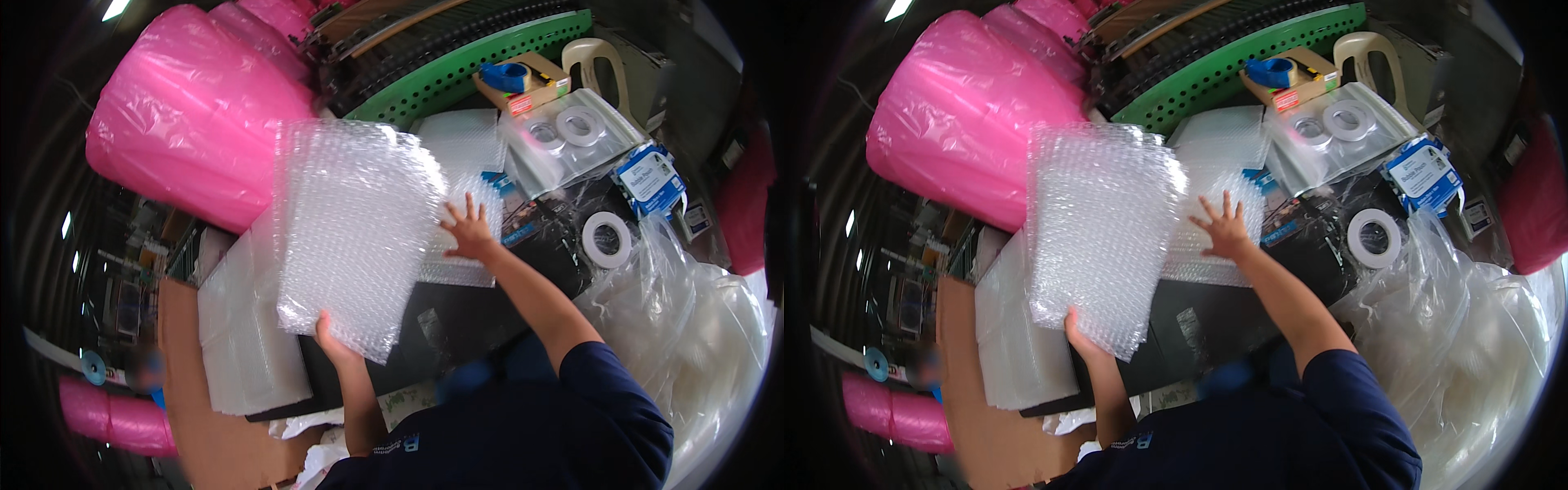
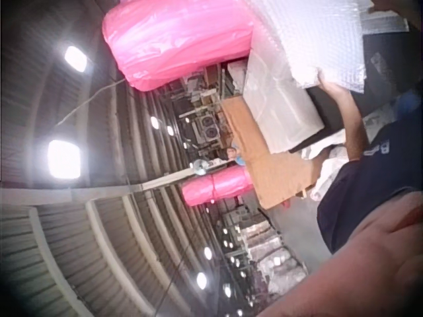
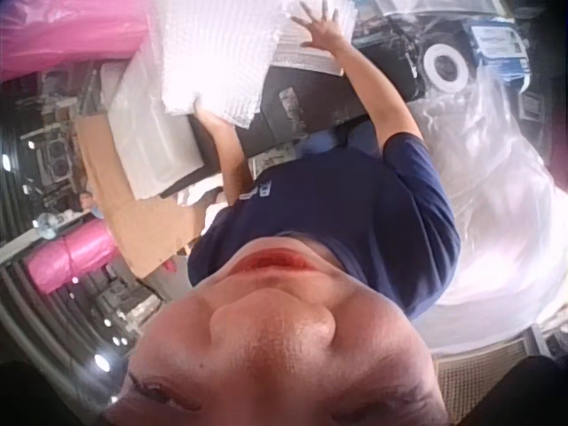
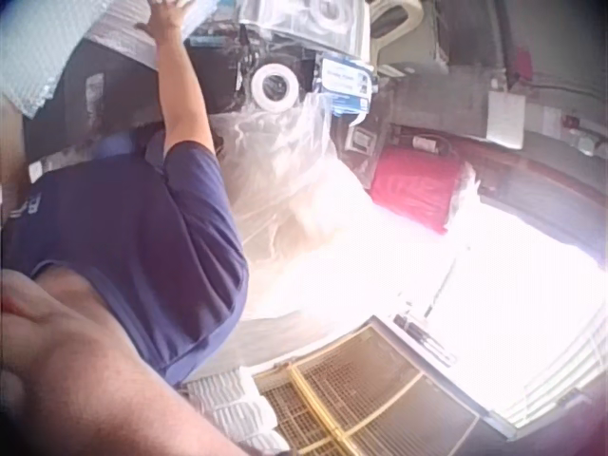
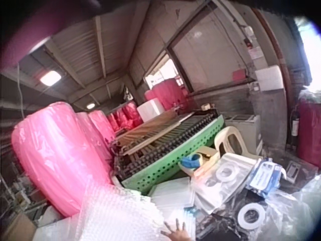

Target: The person handles multiple sheets of bubble wrap, stacking them on a table. They then use a roll of clear tape to seal the edges of the bubble wrap sheets. The person works in a warehouse environment with various packaging supplies visible.

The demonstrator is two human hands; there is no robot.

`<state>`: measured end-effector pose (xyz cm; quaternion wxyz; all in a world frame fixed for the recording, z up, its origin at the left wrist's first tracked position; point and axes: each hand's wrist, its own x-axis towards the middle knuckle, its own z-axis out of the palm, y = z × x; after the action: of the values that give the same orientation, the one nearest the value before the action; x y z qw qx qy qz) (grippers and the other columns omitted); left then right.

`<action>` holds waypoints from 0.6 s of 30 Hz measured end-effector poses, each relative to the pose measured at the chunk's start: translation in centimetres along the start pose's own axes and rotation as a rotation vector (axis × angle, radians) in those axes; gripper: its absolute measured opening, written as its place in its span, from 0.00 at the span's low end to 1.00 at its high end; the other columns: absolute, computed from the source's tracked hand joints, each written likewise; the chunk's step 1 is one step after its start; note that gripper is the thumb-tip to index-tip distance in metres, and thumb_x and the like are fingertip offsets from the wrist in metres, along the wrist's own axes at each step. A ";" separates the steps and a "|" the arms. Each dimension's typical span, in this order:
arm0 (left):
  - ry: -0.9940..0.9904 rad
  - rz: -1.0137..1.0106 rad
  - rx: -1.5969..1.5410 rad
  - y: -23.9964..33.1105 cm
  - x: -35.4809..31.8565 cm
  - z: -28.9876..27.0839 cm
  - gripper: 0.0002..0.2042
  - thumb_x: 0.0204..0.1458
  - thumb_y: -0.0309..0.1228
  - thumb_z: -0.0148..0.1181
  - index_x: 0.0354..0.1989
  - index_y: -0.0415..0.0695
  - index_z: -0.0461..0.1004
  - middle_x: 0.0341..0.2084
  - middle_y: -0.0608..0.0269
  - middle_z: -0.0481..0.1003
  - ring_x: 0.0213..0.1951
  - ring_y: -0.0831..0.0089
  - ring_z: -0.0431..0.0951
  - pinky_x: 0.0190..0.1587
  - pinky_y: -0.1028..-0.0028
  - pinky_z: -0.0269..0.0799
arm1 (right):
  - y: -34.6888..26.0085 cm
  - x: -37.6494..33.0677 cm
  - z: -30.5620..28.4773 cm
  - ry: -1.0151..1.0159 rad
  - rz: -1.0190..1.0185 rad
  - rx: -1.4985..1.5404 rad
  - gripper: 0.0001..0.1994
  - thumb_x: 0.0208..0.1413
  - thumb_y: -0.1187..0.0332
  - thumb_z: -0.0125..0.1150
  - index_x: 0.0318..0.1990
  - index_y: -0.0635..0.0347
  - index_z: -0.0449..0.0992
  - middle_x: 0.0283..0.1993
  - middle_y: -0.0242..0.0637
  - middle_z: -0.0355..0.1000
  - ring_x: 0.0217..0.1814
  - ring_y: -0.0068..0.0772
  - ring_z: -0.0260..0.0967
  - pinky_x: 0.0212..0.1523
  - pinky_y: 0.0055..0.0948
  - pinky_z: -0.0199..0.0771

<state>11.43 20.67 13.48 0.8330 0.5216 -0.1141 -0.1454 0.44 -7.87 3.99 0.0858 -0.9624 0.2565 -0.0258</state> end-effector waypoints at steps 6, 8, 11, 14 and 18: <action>-0.075 -0.125 0.035 -0.2 -5.4 -2.7 0.33 0.48 0.41 0.51 0.60 0.35 0.54 0.53 0.44 0.64 0.53 0.50 0.67 0.54 0.55 0.64 | 5.4 -4.7 -4.3 0.204 0.241 2.058 0.32 0.51 0.48 0.60 0.61 0.53 0.64 0.57 0.34 0.64 0.59 0.29 0.59 0.58 0.39 0.57; -0.137 -0.149 0.066 -1.1 -6.8 -4.0 0.34 0.46 0.39 0.52 0.61 0.35 0.54 0.52 0.44 0.64 0.53 0.50 0.67 0.55 0.55 0.64 | 4.1 -10.3 -7.2 0.204 -0.055 2.080 0.38 0.49 0.47 0.62 0.64 0.57 0.58 0.54 0.32 0.64 0.52 0.28 0.62 0.54 0.28 0.57; -0.213 -0.129 0.146 -2.2 -8.0 -4.5 0.35 0.43 0.37 0.54 0.61 0.36 0.53 0.52 0.46 0.64 0.54 0.51 0.67 0.55 0.55 0.64 | 3.9 -16.2 -8.6 0.257 -0.215 1.519 0.46 0.40 0.52 0.71 0.66 0.56 0.54 0.53 0.33 0.64 0.51 0.30 0.61 0.54 0.27 0.57; -0.308 -0.168 0.162 -1.4 -9.0 -3.7 0.36 0.39 0.32 0.57 0.61 0.36 0.54 0.52 0.47 0.64 0.54 0.51 0.67 0.55 0.56 0.63 | 2.8 -19.8 -11.4 0.250 0.068 1.070 0.48 0.35 0.58 0.77 0.65 0.62 0.56 0.54 0.33 0.65 0.50 0.25 0.59 0.56 0.28 0.57; -0.457 -0.227 0.402 -3.2 -6.4 -7.3 0.39 0.35 0.30 0.63 0.60 0.36 0.56 0.52 0.52 0.65 0.55 0.57 0.66 0.57 0.60 0.61 | 4.1 -19.9 -7.1 0.334 0.226 0.997 0.40 0.32 0.63 0.77 0.57 0.66 0.66 0.47 0.45 0.71 0.50 0.37 0.67 0.54 0.36 0.65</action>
<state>7.59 27.81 7.23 0.6447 0.6389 -0.2656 -0.3251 -19.49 -2.53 10.10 0.4926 -0.7540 0.3255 -0.2878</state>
